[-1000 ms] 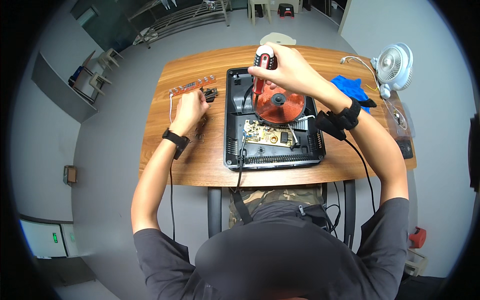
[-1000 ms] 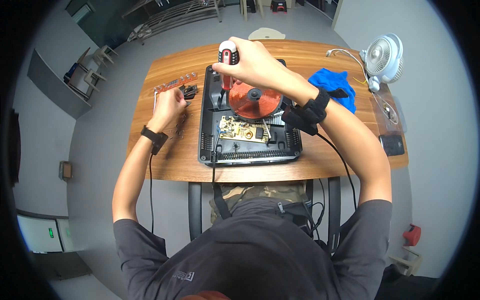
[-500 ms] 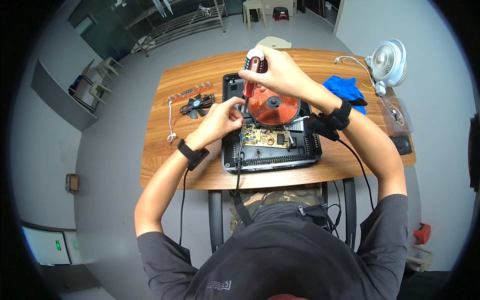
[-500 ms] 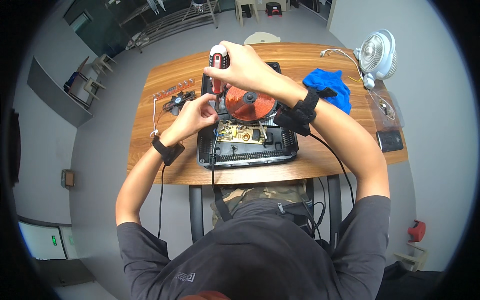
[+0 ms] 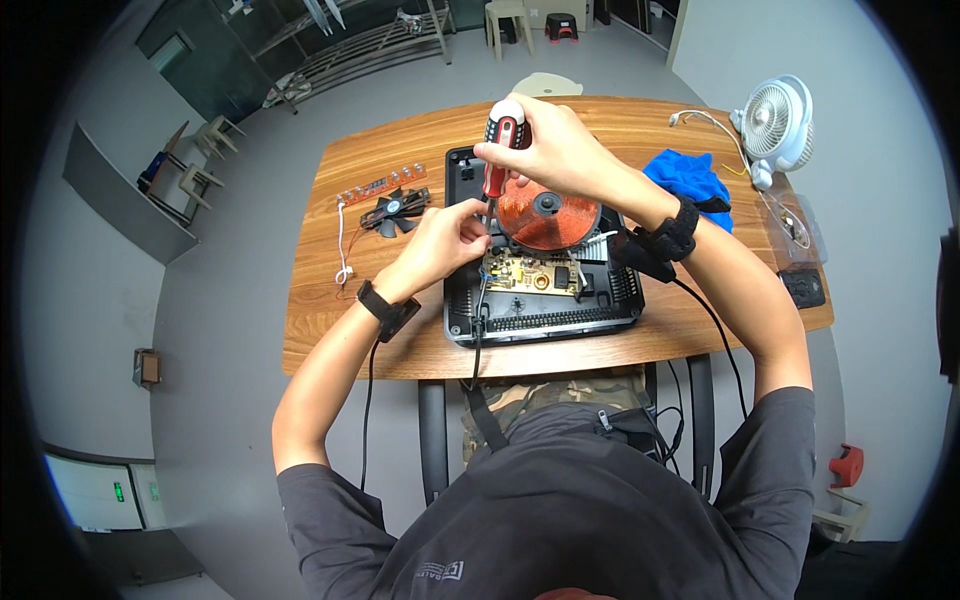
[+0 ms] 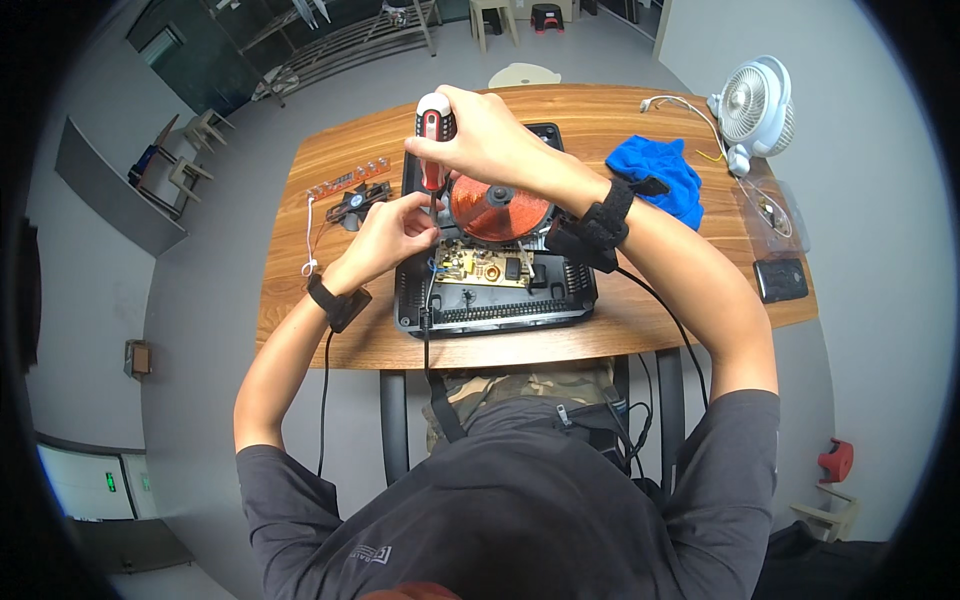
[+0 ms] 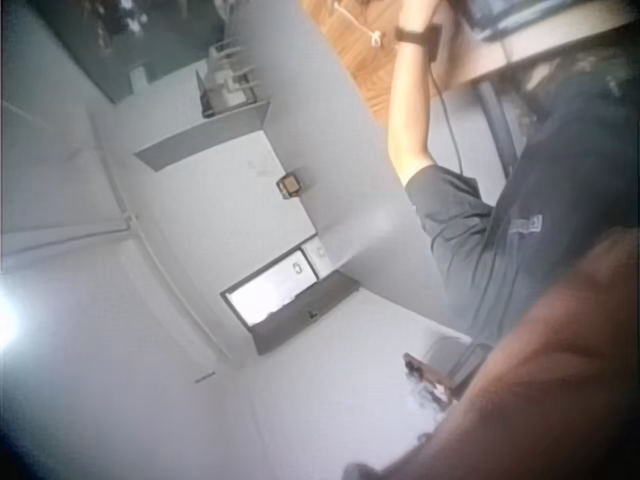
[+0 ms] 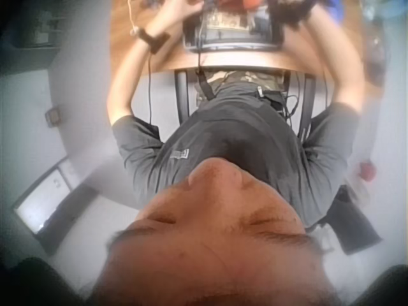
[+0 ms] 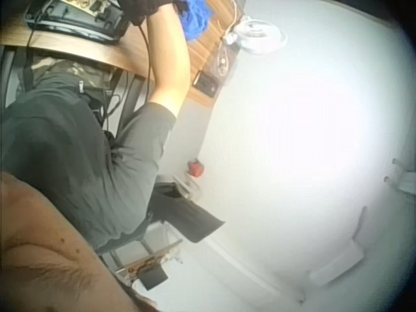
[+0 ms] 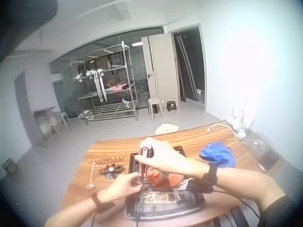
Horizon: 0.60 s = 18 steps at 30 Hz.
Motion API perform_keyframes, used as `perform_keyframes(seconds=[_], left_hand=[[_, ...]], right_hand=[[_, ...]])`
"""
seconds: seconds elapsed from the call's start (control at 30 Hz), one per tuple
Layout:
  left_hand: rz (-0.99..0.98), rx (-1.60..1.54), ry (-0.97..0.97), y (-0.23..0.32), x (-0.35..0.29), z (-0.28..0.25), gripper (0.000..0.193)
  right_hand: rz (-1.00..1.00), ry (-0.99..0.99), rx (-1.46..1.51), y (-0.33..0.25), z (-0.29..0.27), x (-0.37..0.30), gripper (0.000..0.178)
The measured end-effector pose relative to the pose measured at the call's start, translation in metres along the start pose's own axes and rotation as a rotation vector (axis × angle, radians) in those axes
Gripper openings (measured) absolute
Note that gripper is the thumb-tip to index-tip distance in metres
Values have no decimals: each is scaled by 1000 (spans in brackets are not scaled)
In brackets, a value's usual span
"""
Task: The person disassembles a black electronic device using a screwdriver, removes a fan, and wipes the interior and exterior with a blue cloth. They then reassemble the device by placing a copper-colored component and securing it with screws.
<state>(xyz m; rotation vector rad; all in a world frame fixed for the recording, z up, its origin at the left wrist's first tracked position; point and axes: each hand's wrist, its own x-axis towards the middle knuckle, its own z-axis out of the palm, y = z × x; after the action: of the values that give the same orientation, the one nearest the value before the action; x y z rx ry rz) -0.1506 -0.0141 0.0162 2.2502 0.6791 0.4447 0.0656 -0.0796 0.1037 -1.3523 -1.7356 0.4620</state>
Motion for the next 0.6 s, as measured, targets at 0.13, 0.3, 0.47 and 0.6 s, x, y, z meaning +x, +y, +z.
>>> perform_keyframes(seconds=[0.13, 0.3, 0.47, 0.6], left_hand=[[5, -14, -10, 2, -1, 1, 30], [6, -19, -6, -1, 0, 2, 32], [7, -16, -10, 3, -1, 1, 33], [7, -13, -6, 6, -1, 0, 33]], right_hand=[[-9, 1, -24, -2, -1, 0, 41], [-1, 8, -12, 0, 0, -1, 40], [24, 2, -2, -1, -3, -3, 45], [61, -11, 48, 1, -3, -5, 44]])
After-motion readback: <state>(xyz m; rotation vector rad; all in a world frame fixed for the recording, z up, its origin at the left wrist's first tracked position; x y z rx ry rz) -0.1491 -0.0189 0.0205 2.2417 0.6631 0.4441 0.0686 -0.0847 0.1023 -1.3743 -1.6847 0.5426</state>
